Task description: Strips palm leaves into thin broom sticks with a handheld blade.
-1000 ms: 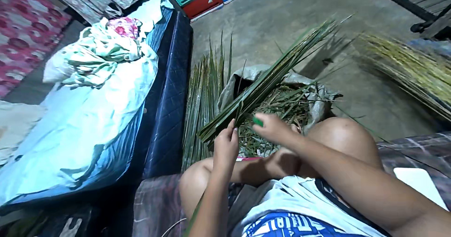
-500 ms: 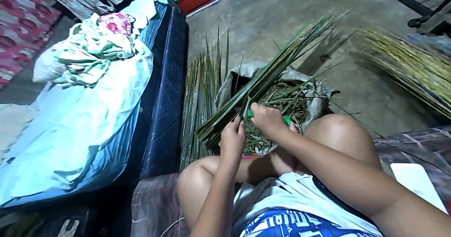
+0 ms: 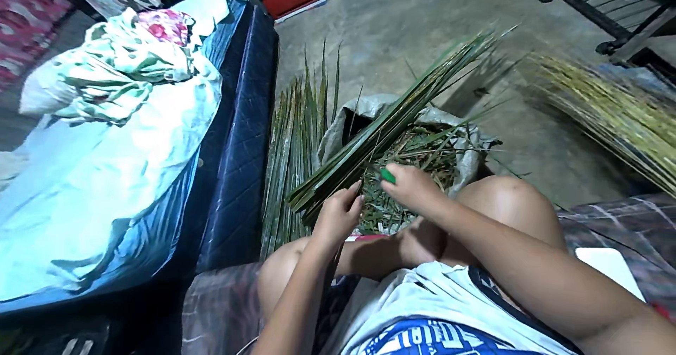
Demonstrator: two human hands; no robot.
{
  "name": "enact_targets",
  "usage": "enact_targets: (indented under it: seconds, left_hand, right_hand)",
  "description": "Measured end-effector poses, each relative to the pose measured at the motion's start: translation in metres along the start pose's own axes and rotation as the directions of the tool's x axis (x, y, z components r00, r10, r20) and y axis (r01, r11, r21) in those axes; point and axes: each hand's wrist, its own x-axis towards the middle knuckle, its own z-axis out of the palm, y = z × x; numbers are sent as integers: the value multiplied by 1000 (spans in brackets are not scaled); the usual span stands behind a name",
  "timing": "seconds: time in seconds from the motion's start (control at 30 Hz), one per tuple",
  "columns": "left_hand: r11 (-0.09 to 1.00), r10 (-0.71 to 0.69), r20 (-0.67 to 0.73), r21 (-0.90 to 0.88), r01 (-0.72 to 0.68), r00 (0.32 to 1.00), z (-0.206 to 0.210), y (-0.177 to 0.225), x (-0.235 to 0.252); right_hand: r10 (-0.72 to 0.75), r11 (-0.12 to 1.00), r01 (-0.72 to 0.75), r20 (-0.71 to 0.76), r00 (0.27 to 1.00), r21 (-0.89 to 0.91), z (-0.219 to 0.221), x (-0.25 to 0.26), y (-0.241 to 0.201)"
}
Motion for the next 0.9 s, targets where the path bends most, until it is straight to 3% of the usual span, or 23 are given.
enact_targets:
  seconds: [0.07,0.13,0.23,0.33,0.4,0.53,0.6,0.8,0.9]
  left_hand:
    - [991,26,-40,-133,-32,999,6,-6,-4]
    - [953,-2,-15,-304,-2,1000,11,-3,-9]
    - [858,-27,17,-512,32,999,16,2,-12]
    - [806,-35,34,-590,49,999,18,8,-13]
    - [804,-44,34,-592,55,998,19,14,-12]
    - [789,-63,40,-610,74,997,26,31,-2]
    - [809,-56,38,-584,67,998,32,37,4]
    - [985,38,132,-175,-15,991,35,23,10]
    - [987,42,68,-157,-31,997,39,16,9]
  right_hand:
    - [-40,997,46,95,995,-64,8,-9,-9]
    - [-48,990,59,83,995,-130,9,-11,-15]
    - [2,990,-20,-123,992,-140,0,5,-6]
    - [69,997,-74,-364,929,2,-18,25,19]
    - [55,982,27,-416,908,188,-25,30,34]
    - [-91,803,110,-62,994,586,-15,20,27]
    - [-119,759,101,-15,993,643,-7,15,20]
    - [75,761,90,-225,971,642,-21,36,47]
    - [115,726,88,-246,962,682,-21,36,45]
